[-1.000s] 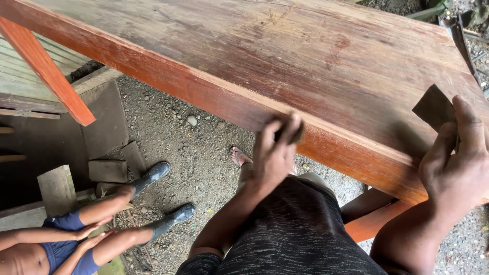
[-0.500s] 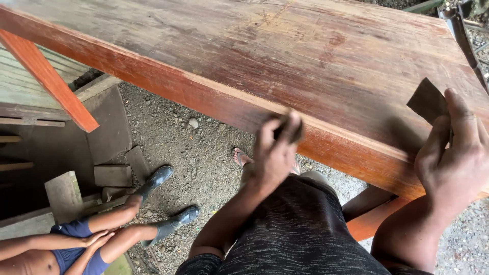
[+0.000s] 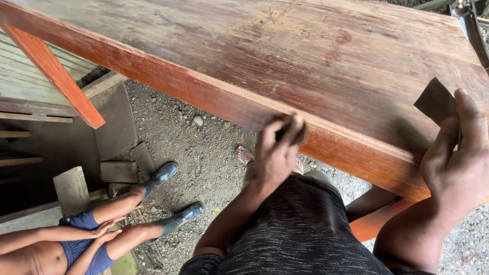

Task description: Sanding the edges and surface of a long wooden table using sandpaper.

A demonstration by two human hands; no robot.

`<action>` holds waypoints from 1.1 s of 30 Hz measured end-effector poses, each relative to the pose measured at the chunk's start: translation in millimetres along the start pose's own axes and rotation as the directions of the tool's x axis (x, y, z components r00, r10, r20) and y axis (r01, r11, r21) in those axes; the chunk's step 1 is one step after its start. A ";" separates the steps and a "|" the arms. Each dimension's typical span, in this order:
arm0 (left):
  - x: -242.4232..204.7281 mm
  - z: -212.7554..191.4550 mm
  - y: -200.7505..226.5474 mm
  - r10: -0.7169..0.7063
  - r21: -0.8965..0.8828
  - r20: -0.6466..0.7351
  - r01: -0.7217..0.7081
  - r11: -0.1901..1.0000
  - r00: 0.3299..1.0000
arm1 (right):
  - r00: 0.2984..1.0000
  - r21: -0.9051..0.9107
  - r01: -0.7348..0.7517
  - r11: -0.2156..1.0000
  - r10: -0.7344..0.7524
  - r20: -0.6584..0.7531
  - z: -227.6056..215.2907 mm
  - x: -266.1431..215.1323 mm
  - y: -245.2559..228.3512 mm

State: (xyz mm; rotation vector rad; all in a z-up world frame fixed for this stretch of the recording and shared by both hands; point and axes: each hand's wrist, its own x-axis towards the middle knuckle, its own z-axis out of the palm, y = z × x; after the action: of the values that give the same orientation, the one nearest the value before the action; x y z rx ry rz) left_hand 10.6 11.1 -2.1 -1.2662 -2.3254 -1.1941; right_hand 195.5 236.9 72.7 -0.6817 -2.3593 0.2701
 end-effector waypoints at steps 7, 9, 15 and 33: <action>-3.4 6.6 17.4 0.019 0.049 0.033 -0.021 0.999 0.999 | 0.994 0.054 -0.105 0.993 0.102 0.042 0.6 -0.4 0.5; 6.4 -1.2 -1.6 -0.076 -0.053 -0.027 0.075 0.996 0.997 | 0.994 0.035 -0.100 0.994 0.098 0.038 1.9 -3.1 2.2; 19.9 -13.6 -2.9 -0.203 -0.137 -0.124 0.186 0.973 0.971 | 0.999 -0.026 -0.052 0.998 0.052 -0.006 -0.9 -1.3 0.6; 22.1 -43.3 -34.0 0.225 0.239 0.326 -0.311 0.920 0.918 | 0.993 0.023 0.121 0.992 -0.121 -0.013 3.6 -3.7 11.4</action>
State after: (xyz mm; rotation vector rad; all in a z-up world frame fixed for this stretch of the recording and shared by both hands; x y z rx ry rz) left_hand -36.4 -18.3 19.0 -1.6770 -2.3035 -0.5870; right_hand 200.1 244.5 63.9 -0.5253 -2.3715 0.2399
